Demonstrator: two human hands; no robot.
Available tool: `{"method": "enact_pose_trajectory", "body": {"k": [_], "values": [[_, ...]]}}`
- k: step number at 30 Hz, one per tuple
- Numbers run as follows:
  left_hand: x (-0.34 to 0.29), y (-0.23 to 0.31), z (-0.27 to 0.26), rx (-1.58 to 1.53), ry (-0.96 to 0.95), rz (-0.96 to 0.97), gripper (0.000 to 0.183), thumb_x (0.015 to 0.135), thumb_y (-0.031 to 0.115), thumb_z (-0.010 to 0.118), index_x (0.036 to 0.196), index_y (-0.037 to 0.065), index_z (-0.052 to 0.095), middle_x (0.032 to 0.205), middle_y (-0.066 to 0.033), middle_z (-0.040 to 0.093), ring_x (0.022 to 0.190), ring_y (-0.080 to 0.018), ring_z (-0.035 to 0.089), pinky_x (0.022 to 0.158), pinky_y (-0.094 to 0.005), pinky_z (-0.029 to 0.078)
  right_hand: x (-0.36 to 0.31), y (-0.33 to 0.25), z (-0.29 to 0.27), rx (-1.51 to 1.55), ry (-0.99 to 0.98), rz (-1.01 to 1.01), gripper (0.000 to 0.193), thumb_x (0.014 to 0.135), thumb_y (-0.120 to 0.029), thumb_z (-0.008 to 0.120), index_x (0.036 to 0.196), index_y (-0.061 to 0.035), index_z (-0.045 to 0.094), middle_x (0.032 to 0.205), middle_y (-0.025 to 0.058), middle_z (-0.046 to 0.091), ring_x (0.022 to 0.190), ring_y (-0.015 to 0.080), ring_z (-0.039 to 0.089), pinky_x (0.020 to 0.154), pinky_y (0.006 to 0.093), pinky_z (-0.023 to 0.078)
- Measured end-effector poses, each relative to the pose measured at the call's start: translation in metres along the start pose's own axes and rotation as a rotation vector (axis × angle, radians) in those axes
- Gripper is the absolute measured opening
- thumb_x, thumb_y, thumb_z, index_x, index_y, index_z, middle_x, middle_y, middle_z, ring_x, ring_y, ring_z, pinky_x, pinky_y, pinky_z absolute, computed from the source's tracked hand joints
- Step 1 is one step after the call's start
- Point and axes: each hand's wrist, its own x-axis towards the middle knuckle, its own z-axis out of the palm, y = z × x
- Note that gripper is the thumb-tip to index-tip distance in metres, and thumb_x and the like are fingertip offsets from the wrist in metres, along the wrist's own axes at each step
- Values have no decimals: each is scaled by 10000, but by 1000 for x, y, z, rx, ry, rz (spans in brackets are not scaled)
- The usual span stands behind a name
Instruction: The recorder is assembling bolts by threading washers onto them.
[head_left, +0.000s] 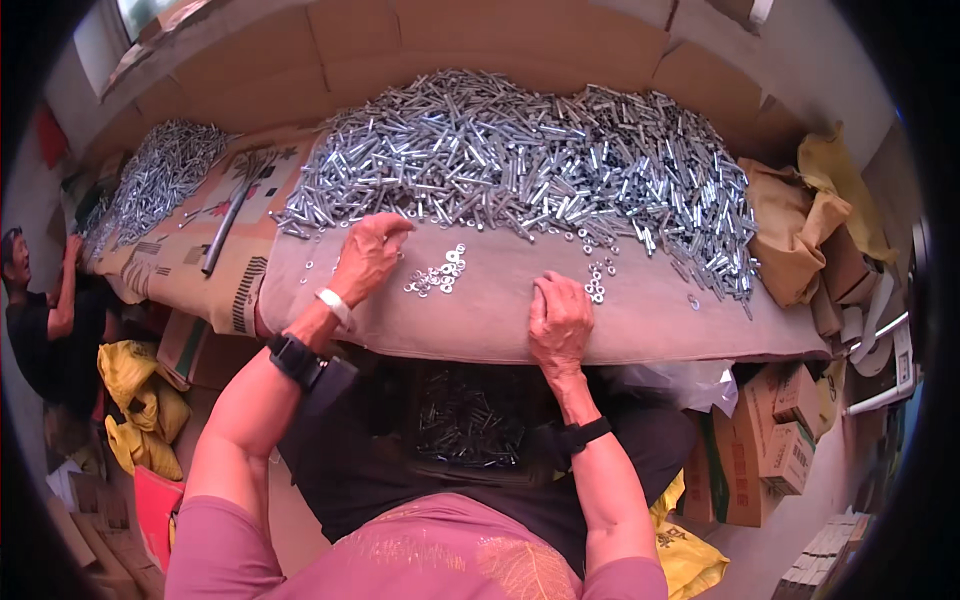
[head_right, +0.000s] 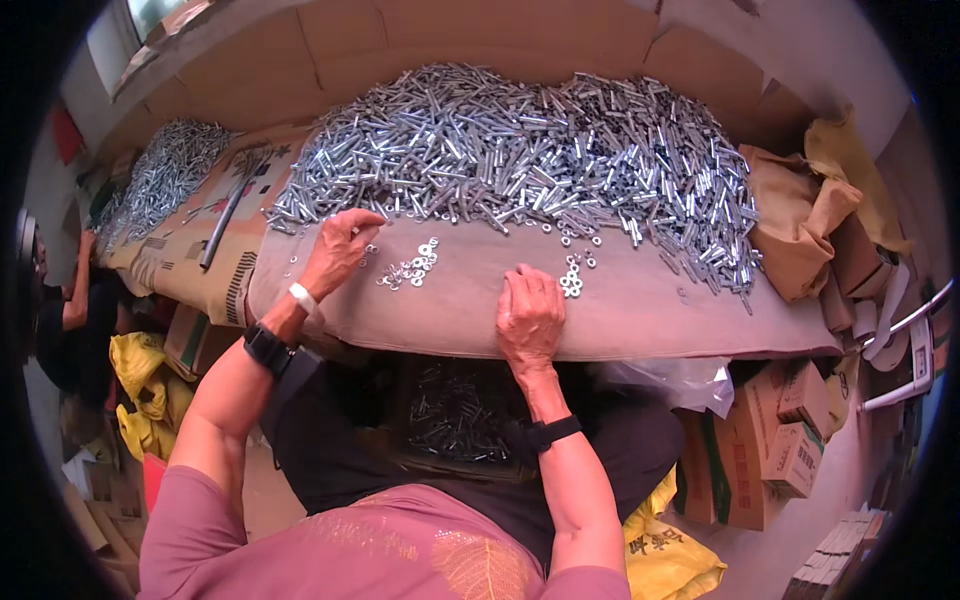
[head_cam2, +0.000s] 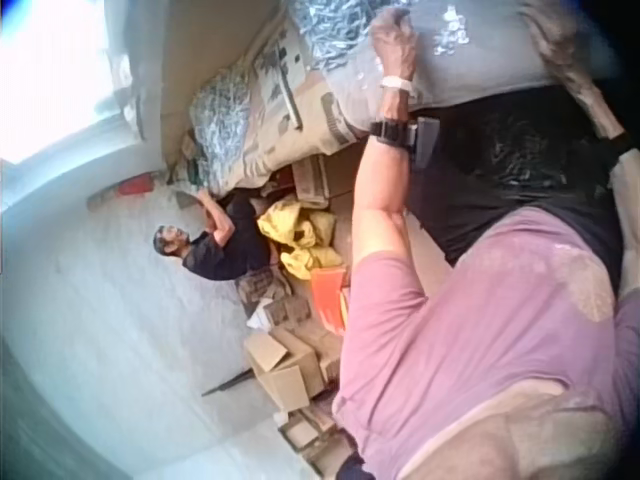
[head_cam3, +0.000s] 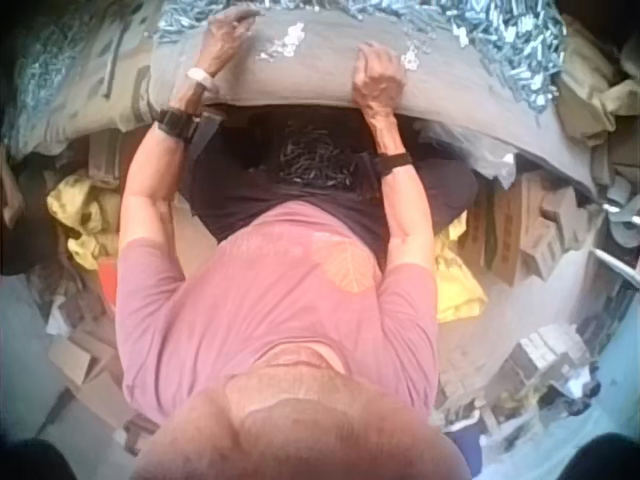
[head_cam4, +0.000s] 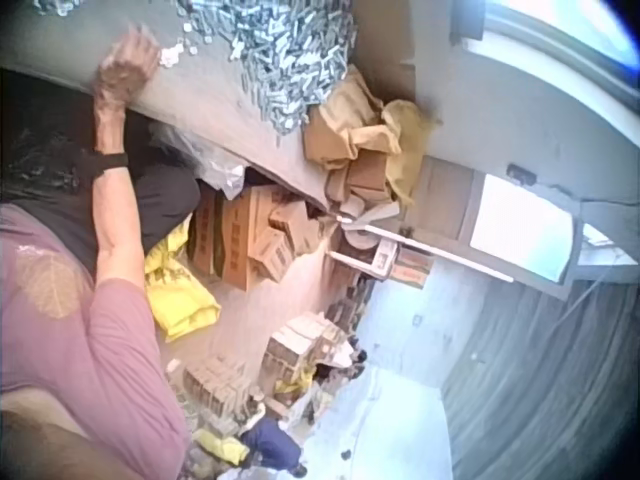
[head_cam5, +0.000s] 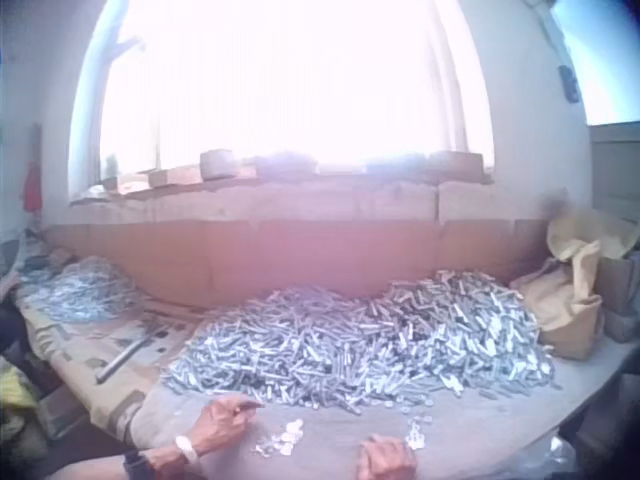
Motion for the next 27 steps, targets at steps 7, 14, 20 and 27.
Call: {"method": "enact_pose_trajectory", "body": {"k": [7, 14, 20, 27], "values": [[15, -26, 13, 344, 19, 100, 205, 826, 55, 538, 997, 57, 650, 1016, -116, 617, 1009, -313, 549, 870, -401, 454, -1, -2, 0, -21, -32, 9, 174, 784, -64, 616, 953, -28, 635, 1042, 119, 625, 981, 294, 579, 857, 409, 459], [2, -22, -1, 348, -150, 111, 164, 819, 107, 568, 945, 50, 657, 1018, -115, 605, 993, -302, 550, 837, -384, 458, -3, 2, 3, -13, -21, 13, 172, 787, -66, 615, 953, -29, 636, 1035, 121, 628, 982, 297, 578, 859, 411, 458], [-2, -18, -10, 230, -32, -66, 200, 806, 219, 665, 817, 20, 669, 828, -130, 632, 836, -305, 608, 756, -397, 477, -1, 2, 1, -26, -24, 5, 168, 790, -72, 616, 952, -29, 640, 1042, 124, 630, 979, 304, 578, 863, 420, 456], [14, -23, 18, 432, 71, -55, 167, 752, 166, 664, 796, 17, 604, 821, -164, 602, 833, -372, 598, 717, -469, 479, -3, 3, 4, -27, -22, 11, 167, 784, -68, 621, 946, -33, 642, 1036, 124, 633, 979, 301, 580, 868, 414, 458]]}}
